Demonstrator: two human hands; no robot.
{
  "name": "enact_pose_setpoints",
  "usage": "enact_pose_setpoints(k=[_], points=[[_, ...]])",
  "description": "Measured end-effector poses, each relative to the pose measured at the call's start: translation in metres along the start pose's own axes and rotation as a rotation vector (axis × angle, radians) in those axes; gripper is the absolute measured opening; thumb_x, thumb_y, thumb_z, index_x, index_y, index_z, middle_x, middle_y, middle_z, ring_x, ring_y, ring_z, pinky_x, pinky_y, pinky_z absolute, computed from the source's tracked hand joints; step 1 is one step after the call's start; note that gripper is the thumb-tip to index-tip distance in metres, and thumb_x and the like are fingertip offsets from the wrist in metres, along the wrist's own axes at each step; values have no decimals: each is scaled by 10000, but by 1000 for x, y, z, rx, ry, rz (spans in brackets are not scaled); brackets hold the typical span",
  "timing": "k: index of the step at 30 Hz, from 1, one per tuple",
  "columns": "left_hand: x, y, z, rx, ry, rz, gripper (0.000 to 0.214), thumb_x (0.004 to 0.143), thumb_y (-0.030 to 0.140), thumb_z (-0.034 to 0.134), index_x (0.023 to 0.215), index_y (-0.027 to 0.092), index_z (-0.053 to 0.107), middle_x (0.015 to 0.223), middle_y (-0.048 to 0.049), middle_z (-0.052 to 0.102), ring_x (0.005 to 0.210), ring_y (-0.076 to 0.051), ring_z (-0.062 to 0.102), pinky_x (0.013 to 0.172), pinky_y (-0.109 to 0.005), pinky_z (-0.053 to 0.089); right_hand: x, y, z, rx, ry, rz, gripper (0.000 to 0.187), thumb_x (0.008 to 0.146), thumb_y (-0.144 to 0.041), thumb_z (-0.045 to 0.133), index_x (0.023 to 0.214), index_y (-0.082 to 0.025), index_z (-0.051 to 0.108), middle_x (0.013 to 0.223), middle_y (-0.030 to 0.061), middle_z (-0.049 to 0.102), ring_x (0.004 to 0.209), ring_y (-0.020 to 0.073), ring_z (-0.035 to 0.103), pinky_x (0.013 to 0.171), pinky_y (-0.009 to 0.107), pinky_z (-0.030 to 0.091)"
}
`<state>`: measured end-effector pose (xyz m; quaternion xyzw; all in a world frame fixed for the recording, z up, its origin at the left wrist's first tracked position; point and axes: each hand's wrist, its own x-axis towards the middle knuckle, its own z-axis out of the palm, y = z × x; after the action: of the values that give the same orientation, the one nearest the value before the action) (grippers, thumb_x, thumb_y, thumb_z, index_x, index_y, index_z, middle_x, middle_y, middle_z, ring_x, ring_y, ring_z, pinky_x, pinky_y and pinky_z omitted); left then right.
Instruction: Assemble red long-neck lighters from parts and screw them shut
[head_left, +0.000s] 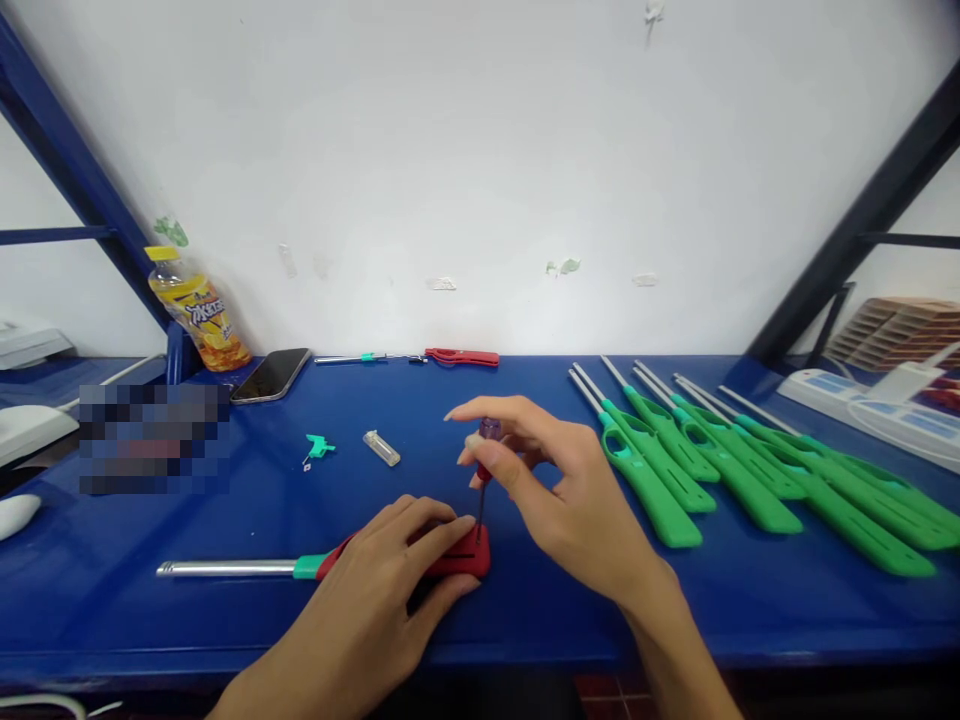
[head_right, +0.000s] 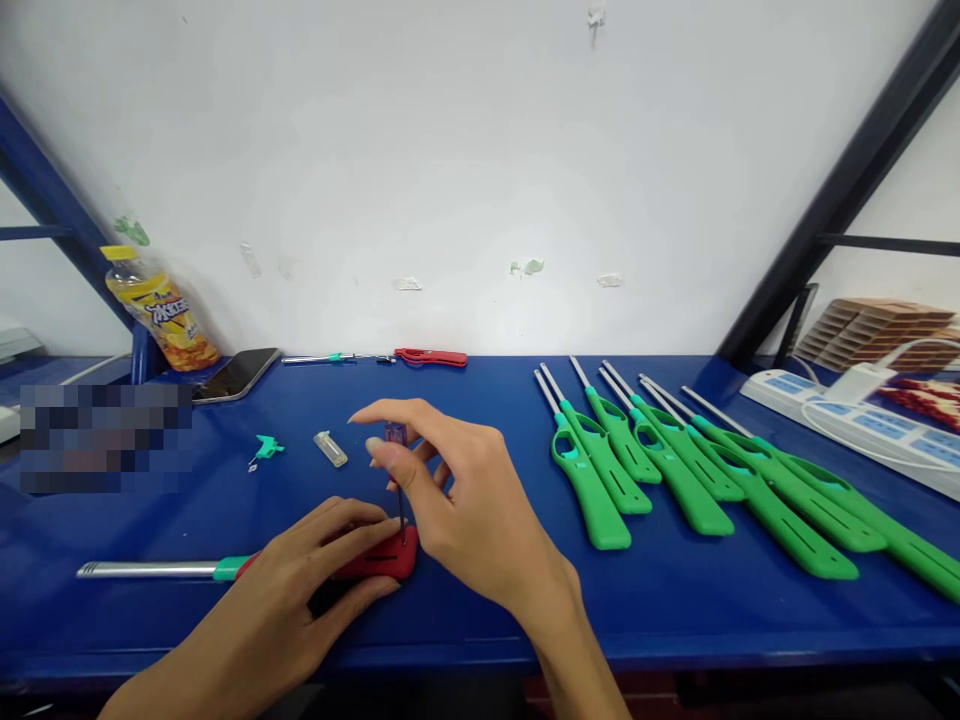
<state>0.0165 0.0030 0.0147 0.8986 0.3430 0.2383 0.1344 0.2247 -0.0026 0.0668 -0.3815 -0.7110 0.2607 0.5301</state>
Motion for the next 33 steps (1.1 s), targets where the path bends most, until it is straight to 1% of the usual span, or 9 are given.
enact_pose_setpoints(k=[4, 7, 9, 11, 15, 18, 25, 29, 33], points=[[-1, -1, 1, 4, 7, 13, 331, 1000, 204, 672, 1318, 291, 665, 1213, -42, 699, 1049, -250, 698, 895, -414, 617, 0, 1, -1, 46, 108, 13, 240, 1100, -300, 524, 1283, -372, 661, 941, -60, 697, 790, 100, 684, 704, 239, 542], [-1, -2, 1, 7, 18, 15, 334, 996, 198, 678, 1315, 297, 669, 1217, -38, 704, 1056, -245, 701, 899, -399, 617, 0, 0, -4, 41, 162, 22, 210, 1113, -335, 484, 1247, -360, 644, 828, -63, 591, 732, 111, 593, 701, 256, 499], [-1, -2, 1, 18, 37, 9, 334, 989, 203, 692, 1311, 290, 678, 1213, -40, 710, 1058, -246, 704, 909, -400, 618, 0, 0, -9, -30, 121, 115, 162, 1087, -382, 541, 1204, -349, 648, 730, -77, 489, 641, 120, 483, 618, 259, 434], [0, -1, 1, 33, 51, -4, 327, 978, 207, 708, 1298, 273, 694, 1197, -44, 720, 1051, -251, 710, 912, -407, 622, -1, 0, -16, -155, -1, 237, 121, 1031, -415, 641, 1093, -323, 689, 668, -84, 454, 601, 125, 427, 569, 269, 375], [2, 0, 0, 40, 49, -17, 305, 969, 209, 716, 1271, 249, 715, 1172, -49, 739, 1033, -259, 714, 896, -410, 629, -3, 4, -25, -368, -321, 350, 169, 979, -379, 712, 855, -277, 765, 770, -49, 689, 731, 150, 590, 679, 297, 418], [2, 0, 0, 42, 59, -12, 284, 972, 199, 709, 1253, 235, 719, 1168, -55, 741, 1032, -267, 712, 888, -422, 625, -5, 6, -25, -424, -406, 367, 132, 971, -353, 717, 890, -284, 795, 936, -25, 764, 912, 198, 666, 806, 321, 455], [2, 0, -2, -30, 34, -13, 281, 989, 177, 681, 1248, 283, 700, 1181, -25, 725, 1043, -242, 701, 891, -393, 603, -6, 11, -17, -398, -425, 338, 69, 954, -297, 732, 919, -285, 790, 975, -20, 772, 960, 214, 678, 845, 328, 462], [1, -1, -1, -28, 12, -24, 251, 996, 177, 673, 1220, 285, 706, 1193, -25, 720, 1058, -248, 691, 899, -407, 598, -5, 6, -15, -386, -393, 293, 184, 1015, -409, 663, 946, -283, 778, 956, -21, 763, 919, 193, 668, 819, 317, 452], [2, 1, -2, -28, 8, -22, 271, 997, 182, 679, 1259, 247, 702, 1210, -49, 723, 1073, -248, 693, 935, -406, 594, -4, -4, -17, -310, -338, 277, 271, 1069, -427, 570, 931, -267, 740, 903, -31, 746, 843, 164, 653, 770, 303, 441]])
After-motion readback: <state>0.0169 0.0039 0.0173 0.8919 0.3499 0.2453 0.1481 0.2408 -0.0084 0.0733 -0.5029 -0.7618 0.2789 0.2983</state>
